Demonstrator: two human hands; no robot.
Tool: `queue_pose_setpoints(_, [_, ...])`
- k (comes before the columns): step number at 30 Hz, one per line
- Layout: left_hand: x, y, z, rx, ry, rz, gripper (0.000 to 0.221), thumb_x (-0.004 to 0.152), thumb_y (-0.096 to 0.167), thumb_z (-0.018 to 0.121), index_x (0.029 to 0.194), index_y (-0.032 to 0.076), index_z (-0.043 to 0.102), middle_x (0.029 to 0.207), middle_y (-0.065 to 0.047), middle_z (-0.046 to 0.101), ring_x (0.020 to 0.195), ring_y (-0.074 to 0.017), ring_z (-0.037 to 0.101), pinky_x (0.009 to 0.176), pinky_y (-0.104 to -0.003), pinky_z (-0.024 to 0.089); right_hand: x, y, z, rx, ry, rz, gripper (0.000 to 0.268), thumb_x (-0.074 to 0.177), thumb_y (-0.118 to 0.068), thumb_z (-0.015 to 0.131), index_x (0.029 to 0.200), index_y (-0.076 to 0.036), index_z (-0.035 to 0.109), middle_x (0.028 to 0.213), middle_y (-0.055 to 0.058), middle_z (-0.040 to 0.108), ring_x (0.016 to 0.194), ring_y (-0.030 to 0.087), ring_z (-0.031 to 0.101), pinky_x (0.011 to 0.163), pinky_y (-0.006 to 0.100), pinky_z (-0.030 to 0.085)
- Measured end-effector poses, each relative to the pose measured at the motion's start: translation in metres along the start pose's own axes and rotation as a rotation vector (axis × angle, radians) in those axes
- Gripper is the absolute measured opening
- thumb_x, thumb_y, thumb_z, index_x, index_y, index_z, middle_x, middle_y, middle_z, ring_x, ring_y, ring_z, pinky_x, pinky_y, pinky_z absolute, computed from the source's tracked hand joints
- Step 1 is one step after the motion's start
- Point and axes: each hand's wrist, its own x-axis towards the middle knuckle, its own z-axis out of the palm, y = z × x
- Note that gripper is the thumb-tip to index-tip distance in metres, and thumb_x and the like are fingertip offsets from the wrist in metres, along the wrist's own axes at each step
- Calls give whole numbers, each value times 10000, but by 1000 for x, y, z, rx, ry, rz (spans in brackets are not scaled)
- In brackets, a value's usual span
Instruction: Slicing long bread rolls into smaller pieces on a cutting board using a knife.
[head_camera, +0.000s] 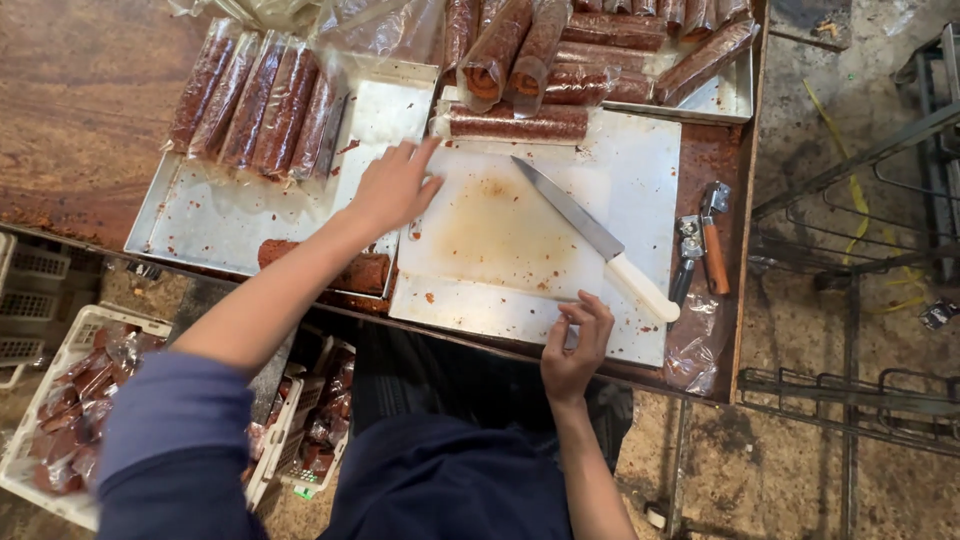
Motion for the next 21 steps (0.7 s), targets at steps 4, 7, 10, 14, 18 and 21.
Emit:
queue_pose_setpoints(4, [95,27,-19,-276,227,-1,493,1077,290,497,1515,90,393,1251,-248,572,1095,-365,572,896,-484,496,-3,3,5,-32,-40,-150,136,929,84,552,994,0,637,1190,193,576,1052,323,606,925,426,553])
queue_pose_setpoints(7, [167,27,-8,-204,261,-154,504,1090,375,460,1506,100,386,1315,-273,514,1157,-379,547,945,-502,507,-1,2,11,-106,-86,-260,113,911,87,579,979,14,633,1139,211,598,999,337,622,880,422,563])
queue_pose_setpoints(10, [216,28,-2,-194,185,-314,545,1057,431,502,1481,128,345,1367,-274,493,1197,-461,547,918,-582,505,2,-3,13,-178,-75,-295,92,915,67,587,967,11,639,1105,205,616,966,342,638,844,412,566])
queue_pose_setpoints(14, [235,40,-23,-317,-156,-504,992,966,370,708,1636,183,-1,1206,-105,699,1041,-278,696,828,-435,564,4,-3,15,-266,-55,-307,92,925,32,582,943,6,668,1077,189,628,922,333,664,763,392,577])
queue_pose_setpoints(18, [220,42,-32,-347,-184,-512,969,944,192,692,1635,158,14,907,-16,669,800,-186,665,702,-369,549,7,-7,16,-287,-43,-315,99,910,33,584,942,-13,666,1051,182,638,922,335,656,792,406,571])
queue_pose_setpoints(21, [178,49,-49,-576,-137,-525,1092,892,258,826,1648,227,37,884,-7,620,580,-68,487,495,-219,399,5,-6,16,-285,-45,-306,119,891,62,601,954,-12,669,1039,175,638,911,320,652,781,390,575])
